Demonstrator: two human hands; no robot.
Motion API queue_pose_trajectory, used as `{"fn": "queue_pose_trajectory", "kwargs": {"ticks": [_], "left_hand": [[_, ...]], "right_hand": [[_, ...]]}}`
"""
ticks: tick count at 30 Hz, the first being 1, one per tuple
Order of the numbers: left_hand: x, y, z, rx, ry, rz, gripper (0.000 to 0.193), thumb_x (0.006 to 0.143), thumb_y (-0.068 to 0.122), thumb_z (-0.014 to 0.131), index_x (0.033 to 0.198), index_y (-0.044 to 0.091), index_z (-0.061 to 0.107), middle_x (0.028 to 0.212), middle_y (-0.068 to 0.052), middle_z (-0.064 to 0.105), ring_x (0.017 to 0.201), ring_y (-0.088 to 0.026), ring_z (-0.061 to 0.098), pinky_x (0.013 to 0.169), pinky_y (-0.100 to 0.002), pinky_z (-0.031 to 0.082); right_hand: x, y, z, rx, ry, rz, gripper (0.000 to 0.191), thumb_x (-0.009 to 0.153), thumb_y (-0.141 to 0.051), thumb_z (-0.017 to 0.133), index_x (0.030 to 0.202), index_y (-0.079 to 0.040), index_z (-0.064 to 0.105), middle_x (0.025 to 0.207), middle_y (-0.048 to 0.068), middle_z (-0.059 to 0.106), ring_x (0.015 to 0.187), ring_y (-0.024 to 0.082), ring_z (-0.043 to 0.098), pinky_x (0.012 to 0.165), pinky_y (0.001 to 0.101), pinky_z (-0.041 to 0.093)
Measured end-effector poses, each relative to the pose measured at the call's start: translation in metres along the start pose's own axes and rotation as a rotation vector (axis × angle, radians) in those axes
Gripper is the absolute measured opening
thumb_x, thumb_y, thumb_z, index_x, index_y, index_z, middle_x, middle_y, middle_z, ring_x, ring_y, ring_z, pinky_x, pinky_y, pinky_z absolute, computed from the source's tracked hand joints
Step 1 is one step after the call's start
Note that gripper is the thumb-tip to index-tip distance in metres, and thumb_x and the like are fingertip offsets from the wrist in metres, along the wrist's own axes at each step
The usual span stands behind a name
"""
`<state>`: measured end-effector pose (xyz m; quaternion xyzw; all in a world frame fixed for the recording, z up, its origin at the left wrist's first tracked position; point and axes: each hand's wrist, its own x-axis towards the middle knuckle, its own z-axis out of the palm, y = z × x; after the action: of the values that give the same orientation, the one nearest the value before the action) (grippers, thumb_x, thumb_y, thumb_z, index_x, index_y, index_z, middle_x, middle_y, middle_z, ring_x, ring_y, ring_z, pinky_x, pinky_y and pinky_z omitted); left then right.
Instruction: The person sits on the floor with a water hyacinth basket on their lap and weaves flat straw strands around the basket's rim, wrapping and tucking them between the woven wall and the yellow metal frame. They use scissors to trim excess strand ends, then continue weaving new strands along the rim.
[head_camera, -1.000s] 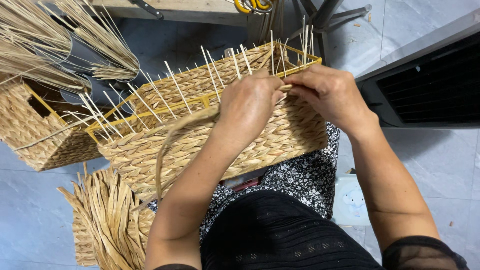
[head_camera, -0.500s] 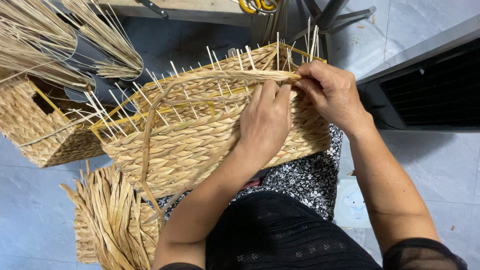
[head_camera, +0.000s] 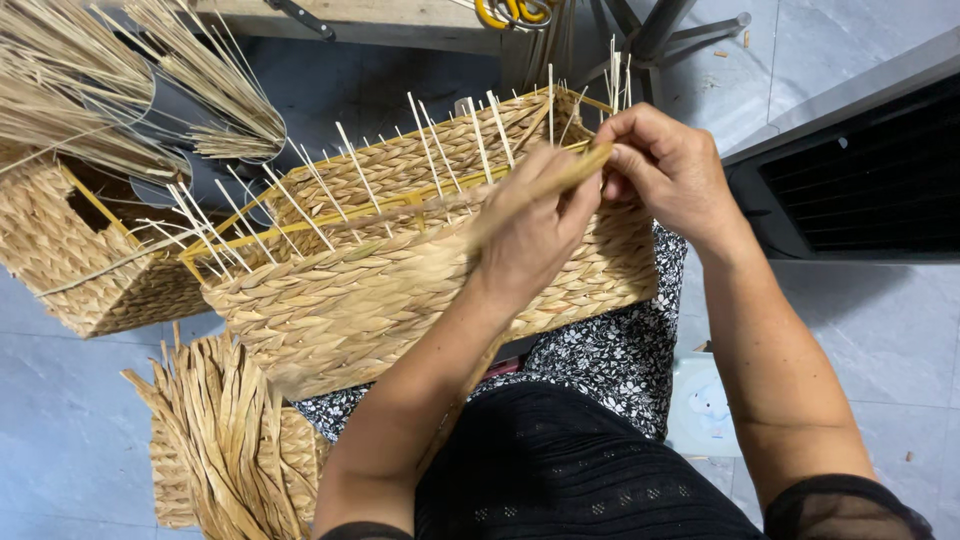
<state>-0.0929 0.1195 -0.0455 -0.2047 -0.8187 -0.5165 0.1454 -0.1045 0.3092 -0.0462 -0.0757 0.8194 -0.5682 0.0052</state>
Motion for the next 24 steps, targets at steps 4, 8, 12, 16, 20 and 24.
{"fn": "queue_pose_trajectory", "kwargs": {"ticks": [4,8,12,16,20,24], "left_hand": [[-0.014,-0.004,-0.002,-0.207,-0.044,-0.082,0.018,0.107,0.019,0.064,0.115,0.009,0.076,0.097,-0.005,0.077,0.077,-0.01,0.072,0.059,-0.026,0.061],[-0.029,0.004,-0.008,-0.038,0.054,0.296,0.022,0.104,0.023,0.065,0.125,0.015,0.066,0.128,-0.013,0.07,0.108,-0.022,0.073,0.087,-0.032,0.066],[-0.027,0.007,-0.02,0.138,0.037,0.087,0.033,0.102,0.012,0.064,0.133,0.0,0.06,0.134,-0.023,0.064,0.111,-0.028,0.072,0.084,-0.032,0.064],[-0.019,0.0,-0.038,0.41,0.002,0.046,0.04,0.099,0.02,0.072,0.131,-0.001,0.06,0.112,-0.012,0.068,0.105,-0.025,0.067,0.086,-0.037,0.059],[-0.015,0.001,-0.052,0.488,-0.093,0.013,0.017,0.095,0.022,0.075,0.105,0.01,0.067,0.093,-0.005,0.068,0.088,-0.023,0.062,0.072,-0.038,0.054],[-0.006,0.002,-0.063,0.578,-0.261,-0.072,0.017,0.094,0.025,0.076,0.096,0.01,0.069,0.089,-0.005,0.065,0.085,-0.022,0.059,0.068,-0.038,0.05]], "right_hand": [[0.001,-0.003,0.007,0.013,0.052,0.124,0.006,0.104,-0.004,0.066,0.105,-0.002,0.072,0.08,-0.001,0.068,0.068,0.003,0.062,0.06,0.0201,0.051],[0.002,-0.008,0.012,-0.202,0.07,-0.128,0.011,0.101,0.0,0.07,0.109,-0.003,0.076,0.094,0.002,0.075,0.082,0.006,0.068,0.071,0.0219,0.055],[-0.003,-0.014,0.014,-0.338,0.051,-0.067,0.013,0.101,-0.002,0.069,0.112,-0.005,0.076,0.091,0.004,0.077,0.075,0.009,0.07,0.067,0.0247,0.056],[-0.004,-0.015,0.01,-0.306,-0.02,-0.231,0.017,0.1,0.002,0.067,0.115,-0.003,0.074,0.103,0.006,0.077,0.089,0.011,0.073,0.078,0.0261,0.06],[-0.004,-0.011,0.013,-0.086,0.003,-0.27,0.008,0.101,0.003,0.07,0.107,-0.002,0.072,0.109,0.006,0.076,0.099,0.012,0.074,0.085,0.0261,0.062],[-0.007,-0.009,0.017,-0.109,0.096,-0.108,0.005,0.101,0.002,0.071,0.104,-0.001,0.071,0.092,0.003,0.074,0.084,0.006,0.07,0.072,0.0208,0.056]]}}
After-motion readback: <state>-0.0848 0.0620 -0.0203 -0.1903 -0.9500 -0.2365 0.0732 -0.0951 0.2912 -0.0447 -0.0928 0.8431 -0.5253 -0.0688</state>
